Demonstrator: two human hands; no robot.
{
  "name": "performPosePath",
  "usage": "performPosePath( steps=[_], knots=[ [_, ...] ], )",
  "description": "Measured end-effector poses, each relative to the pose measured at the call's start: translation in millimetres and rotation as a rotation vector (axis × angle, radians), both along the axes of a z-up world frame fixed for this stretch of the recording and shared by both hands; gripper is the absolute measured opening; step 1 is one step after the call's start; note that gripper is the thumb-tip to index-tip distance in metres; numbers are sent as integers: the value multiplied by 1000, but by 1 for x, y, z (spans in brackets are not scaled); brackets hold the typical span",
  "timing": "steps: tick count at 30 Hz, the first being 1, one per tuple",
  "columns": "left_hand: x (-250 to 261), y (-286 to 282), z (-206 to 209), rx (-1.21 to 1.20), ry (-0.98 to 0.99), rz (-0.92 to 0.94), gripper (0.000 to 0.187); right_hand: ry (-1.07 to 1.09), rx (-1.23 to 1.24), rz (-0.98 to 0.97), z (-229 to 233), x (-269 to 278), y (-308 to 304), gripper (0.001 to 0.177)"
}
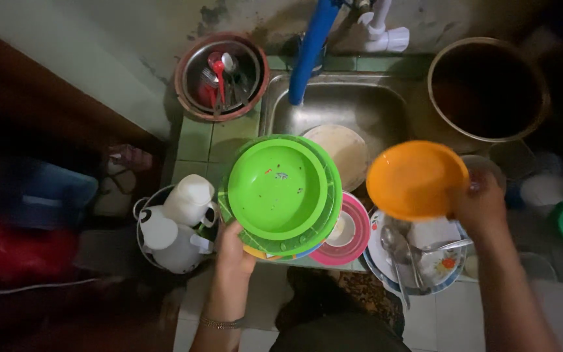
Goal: Washing and rinsing various dishes, plates, and bowls in a sink.
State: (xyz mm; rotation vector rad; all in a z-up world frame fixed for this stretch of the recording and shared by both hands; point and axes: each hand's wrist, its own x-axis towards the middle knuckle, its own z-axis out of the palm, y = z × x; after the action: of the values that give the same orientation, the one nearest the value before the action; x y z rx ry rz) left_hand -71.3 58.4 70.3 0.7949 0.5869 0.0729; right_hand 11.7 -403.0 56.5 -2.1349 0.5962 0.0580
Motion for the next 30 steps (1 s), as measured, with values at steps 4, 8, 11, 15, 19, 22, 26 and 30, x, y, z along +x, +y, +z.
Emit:
performPosePath(
  steps=[4,8,11,15,19,22,26,30],
  knots=[
    [-5,-1,-10,-25,22,0,58,-214,-304,191,-33,66,20,51],
    [-8,0,-16,-90,72,-13,59,-157,-380,272,5,82,88,54],
    [-10,0,-22,-130,98,-9,59,-227,-541,444,-22,94,99,52],
    [-11,2,-36,-144,85,11,59,-330,-697,580,-10,90,112,37],
    [-10,2,-36,-100,26,39,59,-352,-349,359,33,73,113,46],
    [-3,-6,5,-66,14,50,62,-703,-194,231,46,53,96,50],
    [1,-10,2,-70,65,61,64,-809,-21,260,79,26,83,48],
    [3,-18,-11,-49,56,69,65,-774,-128,350,139,1,125,46]
  ],
)
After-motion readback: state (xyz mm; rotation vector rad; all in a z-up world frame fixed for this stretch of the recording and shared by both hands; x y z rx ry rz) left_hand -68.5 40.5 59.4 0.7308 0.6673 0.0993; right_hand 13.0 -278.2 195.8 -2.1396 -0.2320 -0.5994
